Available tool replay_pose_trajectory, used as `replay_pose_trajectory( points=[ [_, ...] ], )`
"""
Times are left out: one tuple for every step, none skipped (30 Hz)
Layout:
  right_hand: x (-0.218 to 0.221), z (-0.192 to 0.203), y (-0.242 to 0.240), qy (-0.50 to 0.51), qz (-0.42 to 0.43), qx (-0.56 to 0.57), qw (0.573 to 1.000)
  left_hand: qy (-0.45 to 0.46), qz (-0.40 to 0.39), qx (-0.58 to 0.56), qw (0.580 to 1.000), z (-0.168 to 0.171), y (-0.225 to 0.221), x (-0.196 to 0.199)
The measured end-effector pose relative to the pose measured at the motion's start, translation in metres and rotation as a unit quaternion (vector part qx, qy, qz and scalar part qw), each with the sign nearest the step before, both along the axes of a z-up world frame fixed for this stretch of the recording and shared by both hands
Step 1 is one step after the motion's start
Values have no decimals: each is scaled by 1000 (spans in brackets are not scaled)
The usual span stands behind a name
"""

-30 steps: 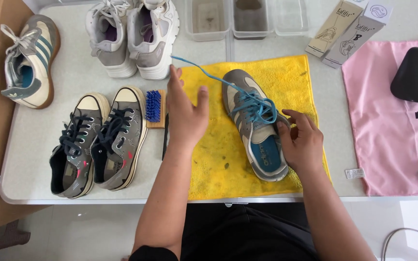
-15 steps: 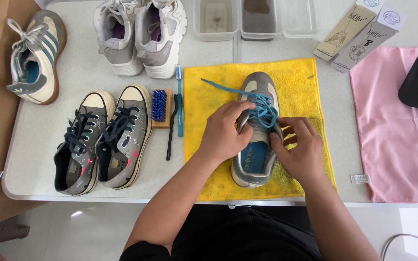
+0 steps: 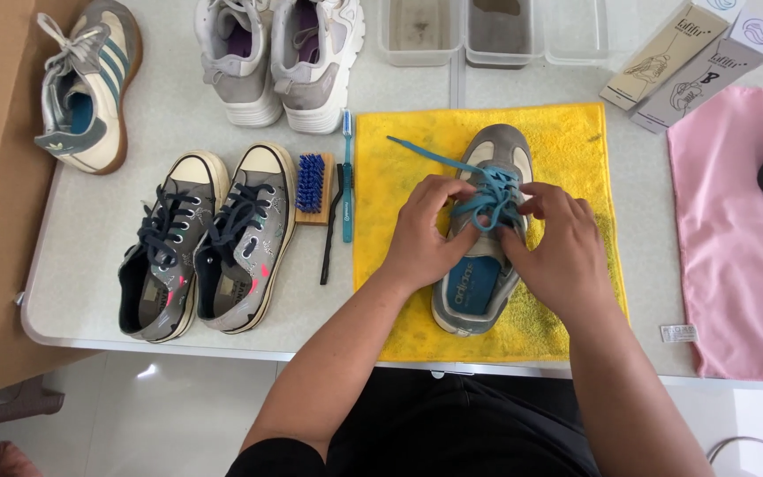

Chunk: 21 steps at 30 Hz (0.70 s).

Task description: Organizing shoe cleaning supplies on a workbench and lacing a sneaker.

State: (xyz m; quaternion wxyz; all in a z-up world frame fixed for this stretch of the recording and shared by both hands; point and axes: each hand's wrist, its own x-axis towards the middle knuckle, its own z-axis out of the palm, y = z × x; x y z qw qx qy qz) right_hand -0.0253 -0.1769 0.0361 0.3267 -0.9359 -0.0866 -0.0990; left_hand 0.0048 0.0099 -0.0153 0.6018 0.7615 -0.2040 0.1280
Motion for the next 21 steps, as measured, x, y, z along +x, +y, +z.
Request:
replay_pose_trajectory(
  points=[
    [0,4,-1,25,-27,-54,998,8,-11,-11,1000,1,-1,1],
    [2,-5,-2,24,-27,-54,998,7,-11,-11,1000,0,1,2],
    [1,-14,-3,-21,-33,-24,999,-11,6,-11,1000,-1,1,2],
    [1,-23,-5,-67,-39,7,997,-30,23,-12,999,-3,0,2],
    [0,-26,-4,-67,-39,6,997,-30,24,-12,999,-5,-1,1],
    [-1,-29,-3,-74,-46,53,995,13,16,-77,997,-7,-2,1],
    [-2,-32,-2,-79,-53,100,990,56,8,-141,988,-9,-2,-1],
    [-6,-36,-3,-79,-52,100,990,56,9,-141,988,-11,0,2],
    [-9,-41,-5,-24,-69,204,976,88,-2,-216,972,-12,1,5],
    [-12,-45,-7,32,-84,305,948,119,-12,-291,949,-14,2,8],
    [-9,-42,-9,32,-85,304,948,119,-13,-291,949,-10,7,12],
    [-5,-40,-11,24,-77,318,945,159,-8,-388,908,-6,12,16],
    [-2,-37,-13,16,-70,332,940,199,-4,-479,855,-2,18,21],
    [-2,-37,-15,16,-72,332,940,200,-5,-479,855,5,25,19],
    [-2,-37,-17,44,-66,462,884,148,-20,-470,870,12,30,18],
    [-1,-37,-19,70,-60,581,808,96,-35,-461,882,20,37,17],
    [1,-29,-26,71,-59,581,809,96,-35,-461,882,17,32,14],
    [3,-21,-33,82,-56,633,768,14,19,-261,965,14,28,11],
    [6,-14,-38,94,-50,683,723,-69,72,-45,994,11,25,9],
    [4,-3,-43,95,-48,683,723,-69,75,-44,994,12,22,6],
    [3,8,-48,90,-24,688,720,-13,-4,21,1000,13,19,3]
  ],
)
